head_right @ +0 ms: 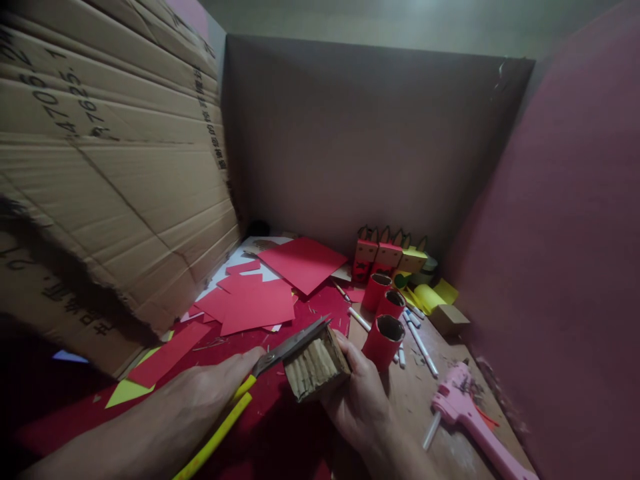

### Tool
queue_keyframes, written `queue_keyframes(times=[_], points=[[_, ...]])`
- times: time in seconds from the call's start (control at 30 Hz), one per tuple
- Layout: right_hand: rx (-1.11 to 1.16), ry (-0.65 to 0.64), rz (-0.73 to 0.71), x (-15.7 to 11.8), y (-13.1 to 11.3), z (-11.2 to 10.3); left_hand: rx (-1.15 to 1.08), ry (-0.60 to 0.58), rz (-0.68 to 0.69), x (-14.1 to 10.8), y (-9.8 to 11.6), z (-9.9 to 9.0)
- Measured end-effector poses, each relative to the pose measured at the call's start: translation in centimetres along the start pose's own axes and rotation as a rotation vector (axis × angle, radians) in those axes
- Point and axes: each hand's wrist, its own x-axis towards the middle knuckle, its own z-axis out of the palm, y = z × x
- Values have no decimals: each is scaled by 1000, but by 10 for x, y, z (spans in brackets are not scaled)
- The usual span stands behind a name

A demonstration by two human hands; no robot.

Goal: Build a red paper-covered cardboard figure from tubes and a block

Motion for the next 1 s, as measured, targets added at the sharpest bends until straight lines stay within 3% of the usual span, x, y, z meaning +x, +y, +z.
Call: queue_keyframes(times=[0.23,0.5,0.6,0.7,0.83,1.0], points=[[-12,-7,-1,1,-1,0,-45,-73,-22,-1,9,-9],[-18,-12,8,2,-2,4,136,101,-214,21,-21,-16],[-29,-6,15,4,-2,1,110,82,-197,20,-22,-18],[-55,-63,10,6,0,-4,24,4,-124,13,-9,-20],[-60,-73,-30,5,0,-4,-60,-53,-68,4,4,-13],[-54,-42,-33,2,-1,2,-37,-34,-61,2,-2,8]])
